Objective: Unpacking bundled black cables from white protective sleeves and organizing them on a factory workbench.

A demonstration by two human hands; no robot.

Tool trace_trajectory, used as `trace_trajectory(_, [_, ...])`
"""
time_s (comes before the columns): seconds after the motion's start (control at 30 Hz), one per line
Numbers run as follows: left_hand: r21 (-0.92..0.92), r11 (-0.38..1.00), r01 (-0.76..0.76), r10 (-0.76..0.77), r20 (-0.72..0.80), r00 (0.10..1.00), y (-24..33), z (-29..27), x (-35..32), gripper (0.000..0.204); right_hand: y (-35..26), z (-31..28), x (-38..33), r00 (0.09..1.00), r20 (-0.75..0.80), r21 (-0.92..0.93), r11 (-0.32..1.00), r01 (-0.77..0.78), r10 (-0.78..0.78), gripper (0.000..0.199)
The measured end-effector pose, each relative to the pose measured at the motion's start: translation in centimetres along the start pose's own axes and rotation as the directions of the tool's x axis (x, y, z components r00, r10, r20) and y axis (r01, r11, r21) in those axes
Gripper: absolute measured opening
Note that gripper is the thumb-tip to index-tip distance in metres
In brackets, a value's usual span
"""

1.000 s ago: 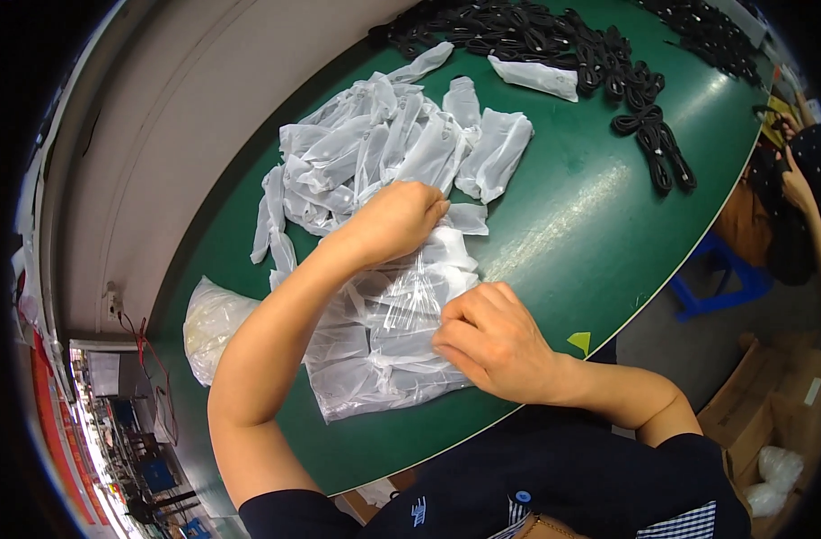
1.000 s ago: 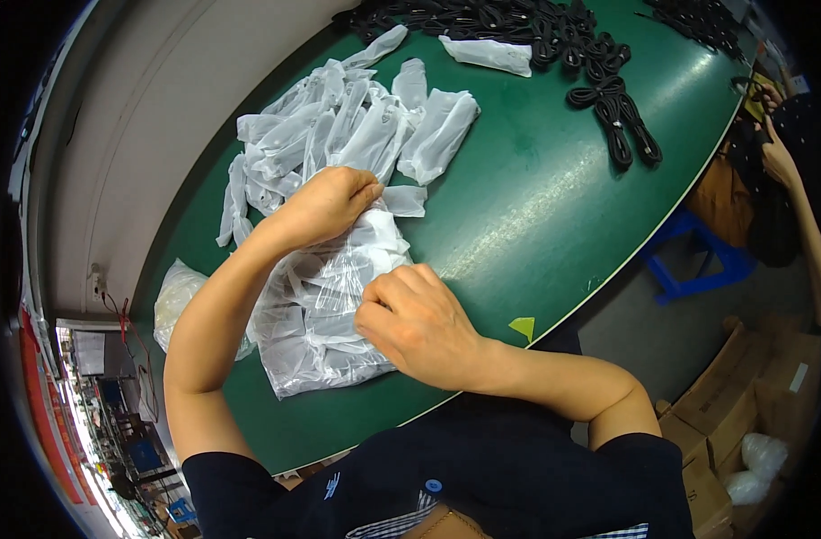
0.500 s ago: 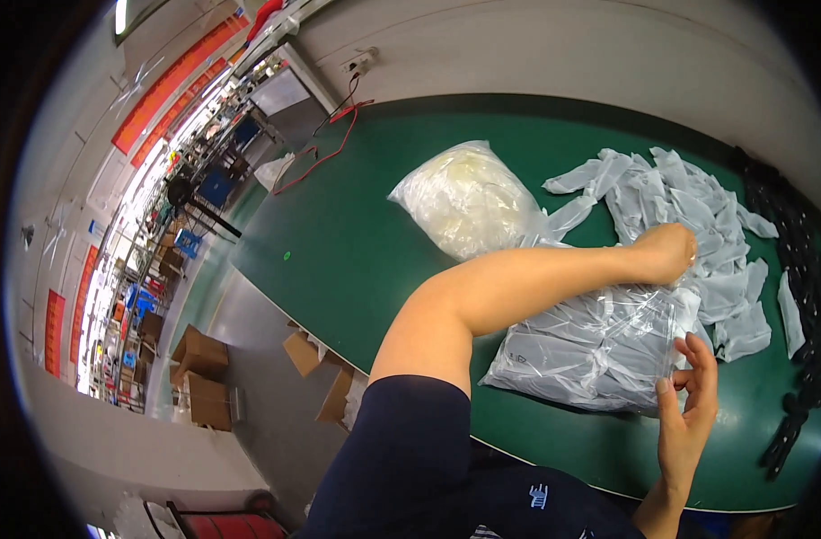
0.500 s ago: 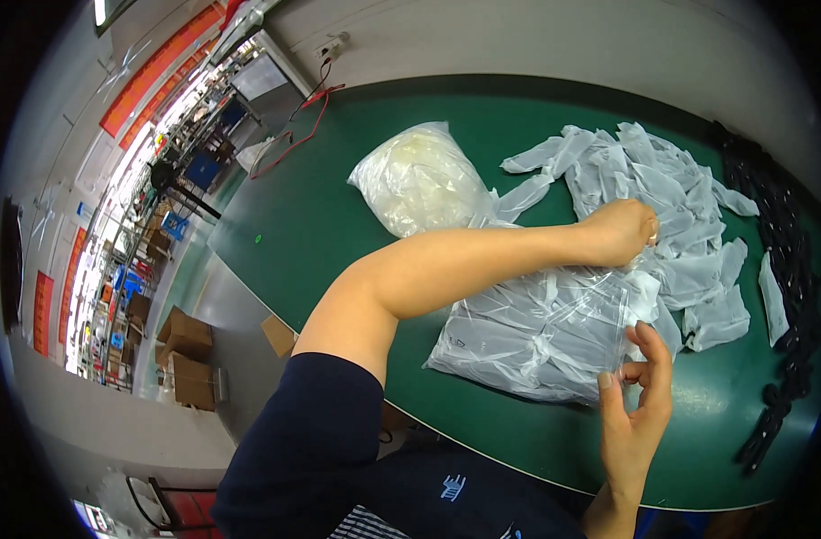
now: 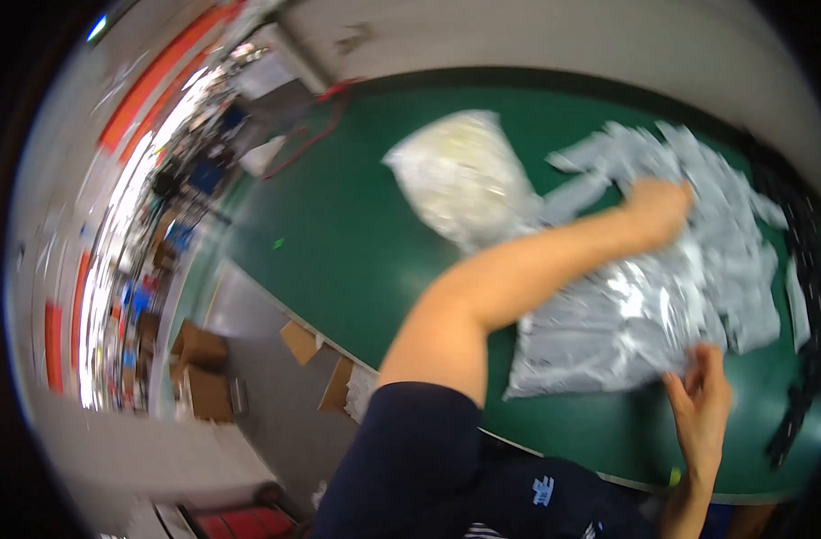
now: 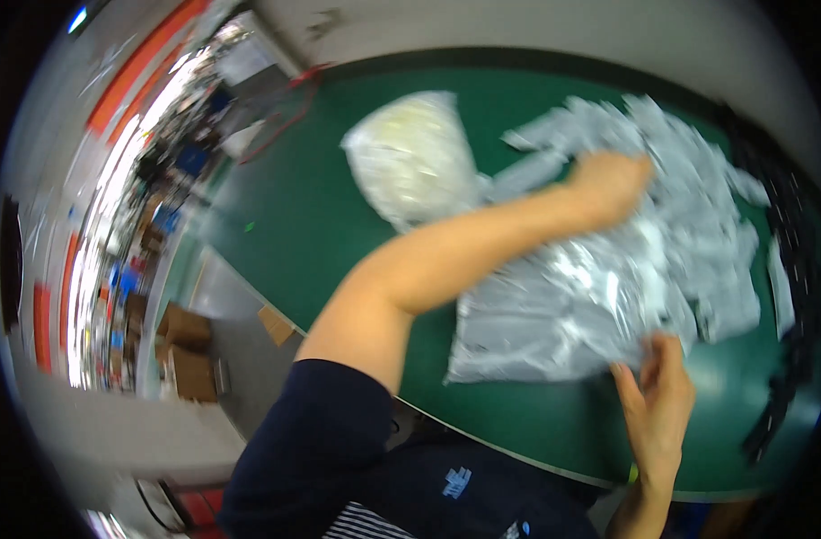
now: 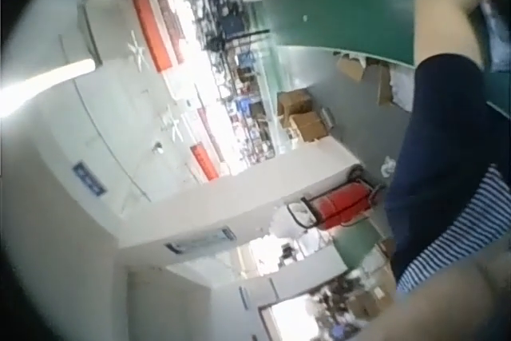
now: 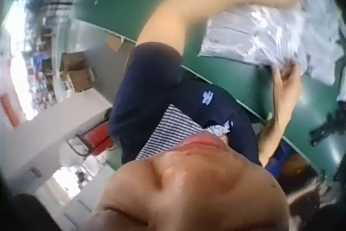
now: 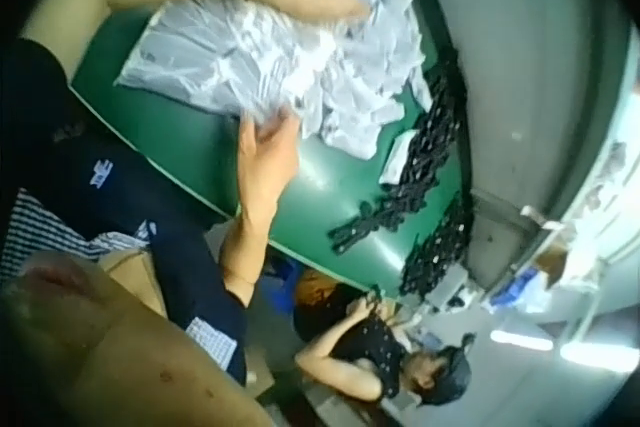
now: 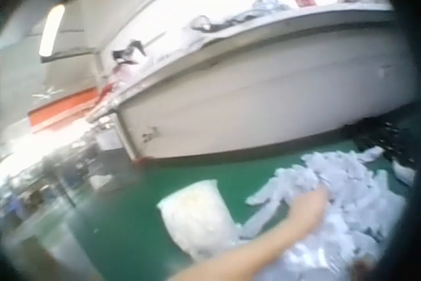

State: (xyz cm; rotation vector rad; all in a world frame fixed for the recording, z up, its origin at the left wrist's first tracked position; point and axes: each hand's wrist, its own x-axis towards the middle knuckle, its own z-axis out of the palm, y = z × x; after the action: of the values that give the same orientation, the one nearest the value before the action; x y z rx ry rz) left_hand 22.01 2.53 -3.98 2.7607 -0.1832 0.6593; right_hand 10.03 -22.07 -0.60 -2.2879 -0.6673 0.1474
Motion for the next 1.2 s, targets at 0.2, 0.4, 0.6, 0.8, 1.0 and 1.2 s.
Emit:
trace_trajectory(0.2, [0.061, 0.994, 0.096, -0.097, 0.02, 0.995, -3.5, -1.6, -0.7, 0.025, 1.4, -0.3, 0.2, 0.961, 0.115, -0.17, 0.948, 0.27, -0.253, 0.062])
trace_trajectory(0.4, [0.065, 0.98, 0.188, -0.191, 0.041, 0.981, -1.7, -0.2, -0.2, 0.031, 6.2, 0.6, 0.0, 0.984, 0.048, -0.094, 0.98, 0.175, -0.171, 0.03])
trace_trajectory(0.6, [-0.025, 0.961, 0.276, -0.275, 0.019, 0.961, -2.6, -0.4, -0.6, 0.033, 6.1, 0.7, 1.1, 0.975, 0.164, 0.117, 0.979, -0.169, 0.148, 0.028])
trace_trajectory(0.8, [-0.044, 0.946, 0.322, -0.321, 0.029, 0.947, -4.7, -0.6, -1.7, 0.036, 5.0, 1.7, 2.8, 0.957, 0.232, 0.302, 0.923, -0.241, 0.174, 0.052])
trace_trajectory(1.0, [-0.119, 0.888, 0.444, -0.43, 0.126, 0.894, -6.1, 0.0, -1.9, 0.035, 2.3, 5.2, -0.5, 0.909, 0.349, 0.876, 0.266, -0.403, 0.227, 0.07])
trace_trajectory(1.2, [-0.183, 0.793, 0.582, -0.58, 0.066, 0.812, -9.5, -1.3, -4.0, 0.031, 0.7, 5.7, -2.6, 0.996, 0.012, 0.762, 0.645, -0.065, 0.086, 0.074])
